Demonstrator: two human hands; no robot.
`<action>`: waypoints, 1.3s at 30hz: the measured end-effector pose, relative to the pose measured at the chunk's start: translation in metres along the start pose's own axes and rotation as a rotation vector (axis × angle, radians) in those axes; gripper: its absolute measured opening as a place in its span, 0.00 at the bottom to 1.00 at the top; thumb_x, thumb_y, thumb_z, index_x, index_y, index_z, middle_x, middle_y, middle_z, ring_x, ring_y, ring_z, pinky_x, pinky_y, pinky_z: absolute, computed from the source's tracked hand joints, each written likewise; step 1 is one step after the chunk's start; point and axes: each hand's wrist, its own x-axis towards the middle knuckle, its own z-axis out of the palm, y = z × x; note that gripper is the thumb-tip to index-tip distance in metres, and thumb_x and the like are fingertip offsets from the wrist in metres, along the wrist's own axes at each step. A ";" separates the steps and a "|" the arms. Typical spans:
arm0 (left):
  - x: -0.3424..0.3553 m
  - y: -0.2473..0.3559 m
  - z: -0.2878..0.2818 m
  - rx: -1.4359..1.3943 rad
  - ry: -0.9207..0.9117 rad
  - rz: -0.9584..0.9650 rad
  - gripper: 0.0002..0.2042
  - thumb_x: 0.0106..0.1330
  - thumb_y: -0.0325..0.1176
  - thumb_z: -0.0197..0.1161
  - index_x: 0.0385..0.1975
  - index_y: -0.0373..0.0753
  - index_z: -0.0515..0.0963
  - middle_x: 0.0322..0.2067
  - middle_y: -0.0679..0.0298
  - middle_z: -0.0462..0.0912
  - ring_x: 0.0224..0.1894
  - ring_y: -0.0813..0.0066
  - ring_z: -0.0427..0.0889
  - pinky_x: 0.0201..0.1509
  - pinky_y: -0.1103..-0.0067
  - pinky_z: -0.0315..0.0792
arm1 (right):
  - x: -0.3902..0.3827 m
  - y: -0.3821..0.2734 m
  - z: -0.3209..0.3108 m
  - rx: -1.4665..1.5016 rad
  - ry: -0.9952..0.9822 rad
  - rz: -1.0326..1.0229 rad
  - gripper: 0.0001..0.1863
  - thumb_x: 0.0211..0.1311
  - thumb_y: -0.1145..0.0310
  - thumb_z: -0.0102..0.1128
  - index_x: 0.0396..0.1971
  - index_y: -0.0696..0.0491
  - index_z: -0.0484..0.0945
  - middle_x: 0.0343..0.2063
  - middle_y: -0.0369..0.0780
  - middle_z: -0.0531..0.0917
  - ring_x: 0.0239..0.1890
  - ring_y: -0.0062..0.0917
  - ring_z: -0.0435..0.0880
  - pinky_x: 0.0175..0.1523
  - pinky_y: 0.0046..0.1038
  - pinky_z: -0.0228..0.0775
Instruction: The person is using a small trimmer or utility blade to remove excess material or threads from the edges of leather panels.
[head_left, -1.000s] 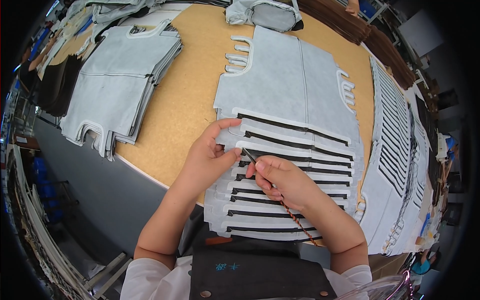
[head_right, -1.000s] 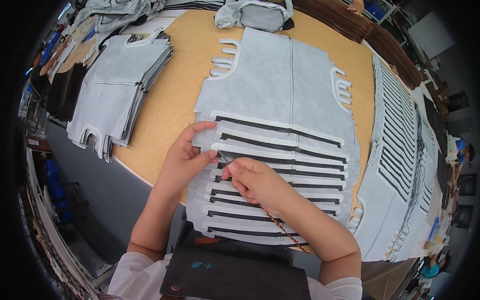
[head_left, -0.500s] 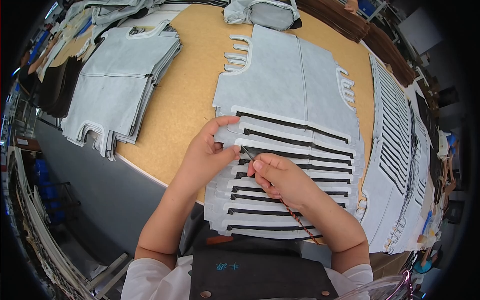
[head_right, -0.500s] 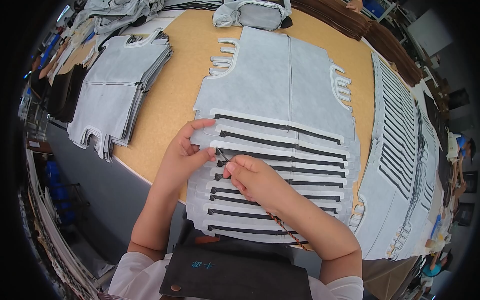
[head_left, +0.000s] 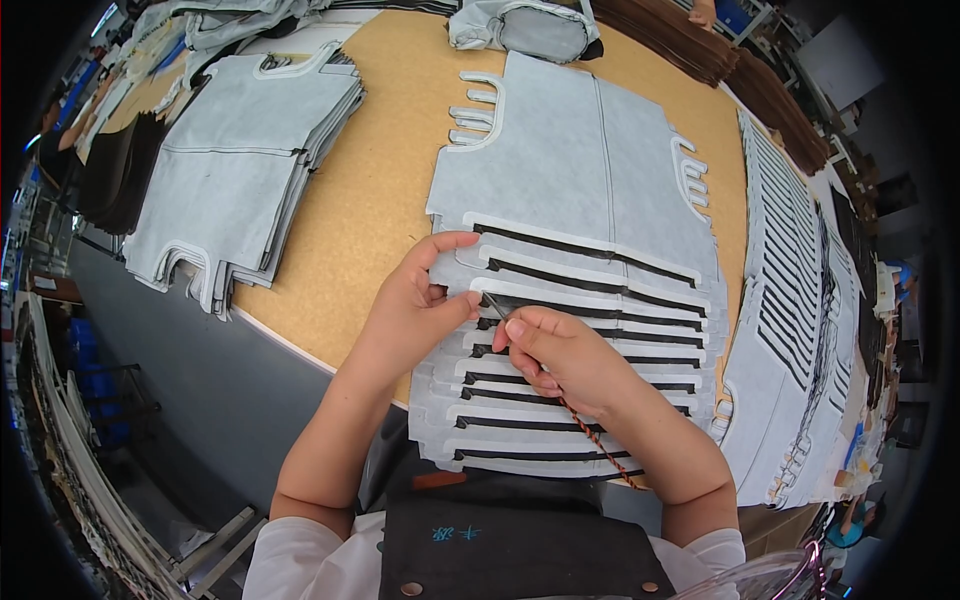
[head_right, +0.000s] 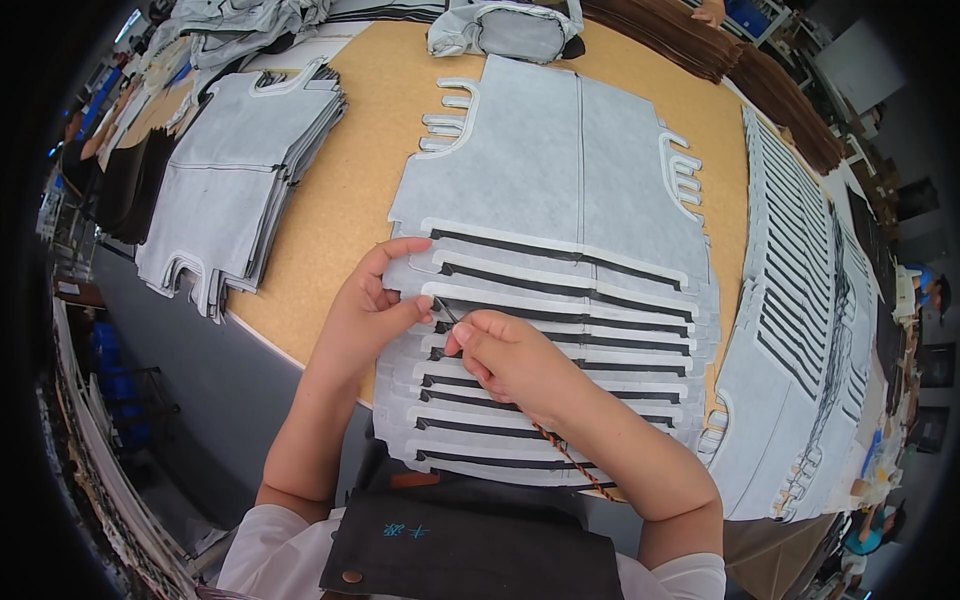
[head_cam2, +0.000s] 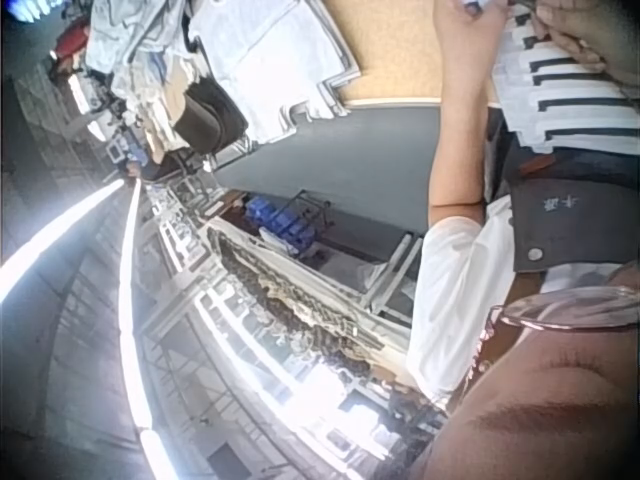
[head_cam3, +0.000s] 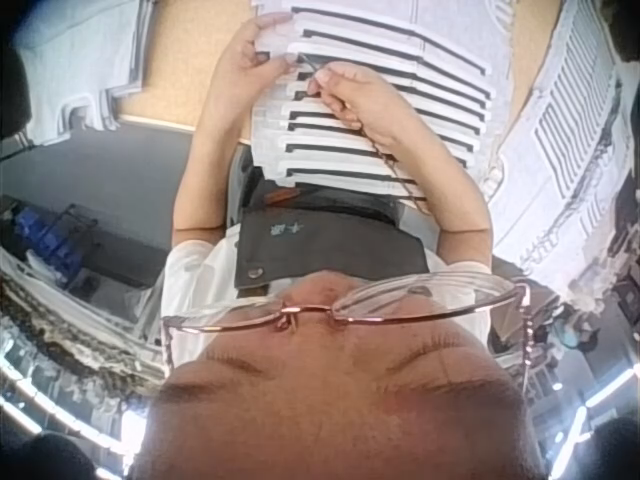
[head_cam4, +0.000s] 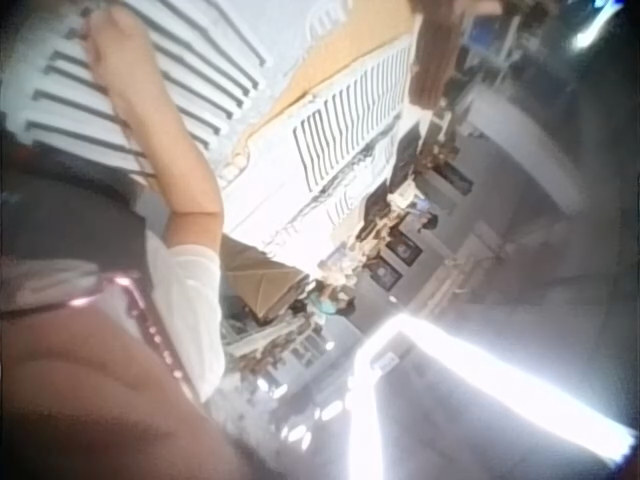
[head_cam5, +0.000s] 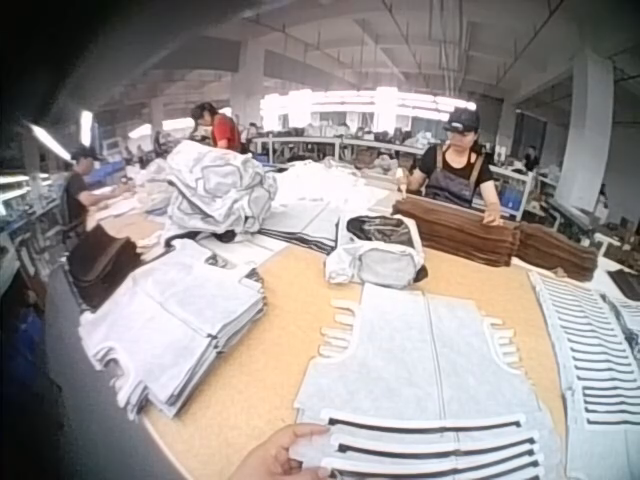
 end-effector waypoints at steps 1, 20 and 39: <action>0.000 0.000 0.000 0.005 0.000 -0.001 0.24 0.56 0.17 0.58 0.55 0.35 0.65 0.42 0.61 0.77 0.36 0.84 0.76 0.41 0.85 0.73 | 0.000 0.000 0.000 -0.007 0.007 0.000 0.14 0.69 0.60 0.46 0.33 0.56 0.71 0.15 0.29 0.65 0.13 0.09 0.56 0.16 0.13 0.48; -0.028 0.018 0.003 -0.433 0.206 -0.123 0.28 0.61 0.23 0.56 0.62 0.35 0.57 0.48 0.57 0.71 0.47 0.70 0.74 0.58 0.76 0.68 | -0.066 -0.064 0.009 0.138 -0.040 -0.348 0.17 0.68 0.62 0.45 0.41 0.63 0.71 0.18 0.33 0.70 0.13 0.13 0.63 0.17 0.15 0.54; 0.038 0.014 -0.012 0.173 -0.076 -0.037 0.27 0.55 0.18 0.58 0.57 0.36 0.63 0.43 0.62 0.76 0.36 0.82 0.78 0.42 0.84 0.73 | 0.012 -0.023 -0.016 0.058 -0.041 0.010 0.18 0.68 0.59 0.46 0.38 0.62 0.71 0.16 0.34 0.70 0.10 0.14 0.62 0.13 0.17 0.50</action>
